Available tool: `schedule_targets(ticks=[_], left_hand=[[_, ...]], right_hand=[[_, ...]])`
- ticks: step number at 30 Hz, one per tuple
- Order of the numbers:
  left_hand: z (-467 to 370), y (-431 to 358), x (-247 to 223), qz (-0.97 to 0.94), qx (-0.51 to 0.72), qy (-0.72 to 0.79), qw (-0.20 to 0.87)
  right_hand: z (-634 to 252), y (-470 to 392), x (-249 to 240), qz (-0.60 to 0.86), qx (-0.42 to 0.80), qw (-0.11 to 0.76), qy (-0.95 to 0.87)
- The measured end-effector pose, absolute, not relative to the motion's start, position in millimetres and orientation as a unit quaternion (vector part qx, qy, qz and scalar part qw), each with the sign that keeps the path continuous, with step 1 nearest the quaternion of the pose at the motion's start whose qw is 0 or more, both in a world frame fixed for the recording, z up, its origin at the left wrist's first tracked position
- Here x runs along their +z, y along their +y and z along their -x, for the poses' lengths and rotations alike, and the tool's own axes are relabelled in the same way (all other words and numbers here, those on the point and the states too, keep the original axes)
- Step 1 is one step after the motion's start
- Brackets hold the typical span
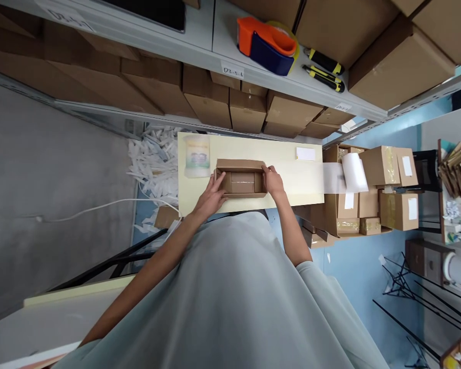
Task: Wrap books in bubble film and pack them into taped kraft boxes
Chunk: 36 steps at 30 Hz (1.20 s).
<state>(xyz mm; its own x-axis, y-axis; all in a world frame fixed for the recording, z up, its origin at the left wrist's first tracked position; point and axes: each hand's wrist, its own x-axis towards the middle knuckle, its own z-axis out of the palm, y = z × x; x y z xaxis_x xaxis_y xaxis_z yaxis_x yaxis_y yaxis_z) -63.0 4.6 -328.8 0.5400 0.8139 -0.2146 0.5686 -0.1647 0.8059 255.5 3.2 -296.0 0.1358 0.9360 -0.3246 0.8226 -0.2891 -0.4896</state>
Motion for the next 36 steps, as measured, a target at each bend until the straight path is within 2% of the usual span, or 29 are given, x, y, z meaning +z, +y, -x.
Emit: schedule_targets(ticks=[5,9,11,14,16,21,25,31,36], left_hand=[[53.7,-3.7,-336.0,-0.746,0.157,0.475,0.439],[54.0,-8.0,-327.0,-0.775,0.159,0.452,0.411],[57.2,-4.7,-320.9,-0.762,0.198,0.473,0.396],[69.3,21.9,-319.5,-0.685,0.283,0.576,0.345],[79.6,53.9,-325.9,-0.628,0.286,0.656,0.308],[90.0,132.3,-352.1,-0.527,0.105,0.786,0.305],[82.1,157.8,-366.9,-0.488,0.046,0.814,0.31],[72.3,168.6,-372.0,-0.46,0.045,0.826,0.323],[77.6,171.1,-354.1,-0.493,0.086,0.799,0.334]], right_hand=[[-248.7,18.6,-285.6,0.76,0.277,0.054,-0.585],[-241.9,18.5,-262.4,0.775,0.256,-0.015,-0.578],[-237.5,13.7,-252.3,0.779,0.236,-0.029,-0.58],[-229.5,4.0,-240.8,0.781,0.197,0.012,-0.593],[-223.1,-2.6,-234.0,0.777,0.175,0.063,-0.601],[-205.6,-17.7,-214.8,0.75,0.16,0.168,-0.619],[-197.8,-29.5,-201.1,0.736,0.171,0.205,-0.622],[-204.7,-44.3,-199.2,0.749,0.193,0.228,-0.592],[-211.5,-47.1,-199.2,0.748,0.209,0.232,-0.585]])
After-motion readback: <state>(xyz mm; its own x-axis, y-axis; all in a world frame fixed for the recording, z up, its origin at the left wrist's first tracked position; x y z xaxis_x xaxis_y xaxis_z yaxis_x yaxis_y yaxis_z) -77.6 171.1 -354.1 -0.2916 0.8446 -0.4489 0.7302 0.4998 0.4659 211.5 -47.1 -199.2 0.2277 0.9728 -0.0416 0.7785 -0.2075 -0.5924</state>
